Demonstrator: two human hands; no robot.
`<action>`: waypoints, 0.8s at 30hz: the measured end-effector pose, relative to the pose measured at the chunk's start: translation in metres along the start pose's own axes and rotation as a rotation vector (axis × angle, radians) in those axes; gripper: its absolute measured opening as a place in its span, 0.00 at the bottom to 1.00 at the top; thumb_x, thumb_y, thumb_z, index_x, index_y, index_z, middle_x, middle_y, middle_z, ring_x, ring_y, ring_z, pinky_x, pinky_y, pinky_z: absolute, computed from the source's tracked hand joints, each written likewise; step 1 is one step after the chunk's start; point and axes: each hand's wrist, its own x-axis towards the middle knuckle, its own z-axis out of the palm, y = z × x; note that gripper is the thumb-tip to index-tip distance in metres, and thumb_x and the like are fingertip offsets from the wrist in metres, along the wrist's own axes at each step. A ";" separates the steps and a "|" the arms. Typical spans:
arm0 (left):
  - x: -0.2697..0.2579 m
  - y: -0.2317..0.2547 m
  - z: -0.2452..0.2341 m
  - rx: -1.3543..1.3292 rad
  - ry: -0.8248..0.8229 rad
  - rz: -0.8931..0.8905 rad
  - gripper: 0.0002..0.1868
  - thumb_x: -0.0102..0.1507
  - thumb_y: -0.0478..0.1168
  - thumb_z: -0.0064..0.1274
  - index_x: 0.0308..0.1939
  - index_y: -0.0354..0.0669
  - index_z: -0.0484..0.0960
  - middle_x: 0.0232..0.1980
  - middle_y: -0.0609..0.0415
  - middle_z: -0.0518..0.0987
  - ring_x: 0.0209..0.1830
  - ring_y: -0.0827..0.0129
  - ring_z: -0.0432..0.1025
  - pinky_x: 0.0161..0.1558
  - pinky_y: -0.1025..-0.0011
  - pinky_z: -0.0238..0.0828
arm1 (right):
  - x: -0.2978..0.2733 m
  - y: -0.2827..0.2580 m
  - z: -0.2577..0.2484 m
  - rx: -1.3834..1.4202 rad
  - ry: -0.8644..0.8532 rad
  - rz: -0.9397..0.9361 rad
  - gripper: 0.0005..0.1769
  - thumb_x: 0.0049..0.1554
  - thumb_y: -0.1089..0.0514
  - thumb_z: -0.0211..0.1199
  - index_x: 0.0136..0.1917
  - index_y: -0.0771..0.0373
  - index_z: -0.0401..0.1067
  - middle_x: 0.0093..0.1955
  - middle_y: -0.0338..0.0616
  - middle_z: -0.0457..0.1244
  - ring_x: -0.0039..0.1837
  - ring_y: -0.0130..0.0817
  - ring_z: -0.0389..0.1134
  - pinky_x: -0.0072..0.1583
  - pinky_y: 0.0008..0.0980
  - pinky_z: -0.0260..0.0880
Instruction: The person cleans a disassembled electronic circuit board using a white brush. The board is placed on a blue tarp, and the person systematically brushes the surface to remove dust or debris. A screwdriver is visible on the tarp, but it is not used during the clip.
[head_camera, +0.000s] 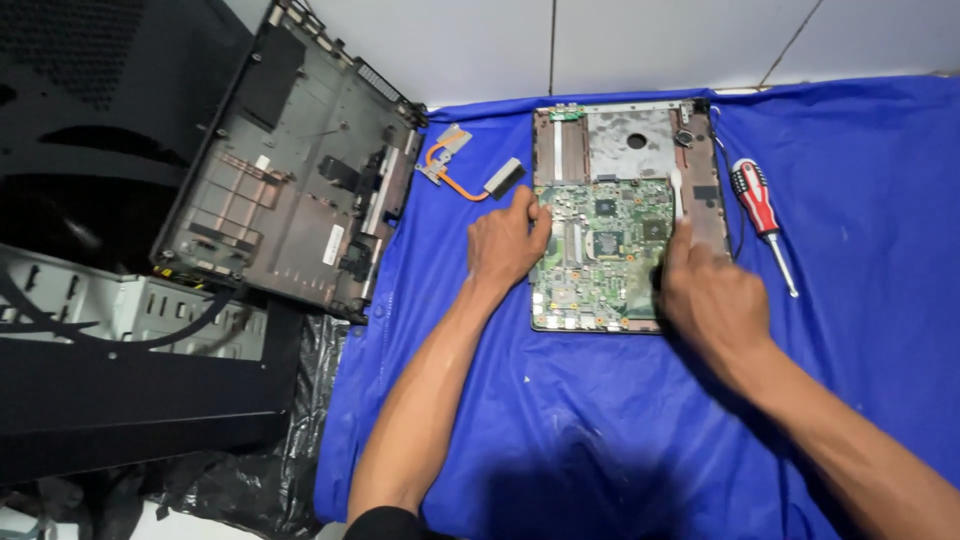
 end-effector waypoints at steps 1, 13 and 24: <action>0.000 0.000 -0.001 -0.002 0.001 0.002 0.13 0.66 0.57 0.43 0.41 0.56 0.67 0.25 0.41 0.81 0.36 0.36 0.80 0.46 0.43 0.75 | -0.002 -0.004 -0.011 -0.003 0.001 0.000 0.29 0.53 0.55 0.53 0.66 0.61 0.76 0.30 0.34 0.60 0.29 0.31 0.68 0.31 0.34 0.69; 0.000 -0.003 0.000 -0.062 -0.012 0.003 0.14 0.66 0.58 0.42 0.40 0.56 0.67 0.27 0.40 0.82 0.37 0.33 0.80 0.47 0.41 0.74 | 0.004 -0.028 -0.047 -0.119 0.064 -0.048 0.31 0.47 0.56 0.54 0.63 0.61 0.77 0.30 0.31 0.61 0.30 0.26 0.68 0.31 0.25 0.67; 0.000 -0.003 -0.001 -0.059 -0.035 -0.002 0.15 0.66 0.59 0.41 0.41 0.56 0.67 0.28 0.40 0.82 0.39 0.34 0.80 0.50 0.41 0.74 | 0.003 -0.029 -0.033 -0.029 0.091 -0.066 0.30 0.49 0.57 0.56 0.64 0.61 0.77 0.30 0.36 0.62 0.27 0.32 0.68 0.29 0.35 0.67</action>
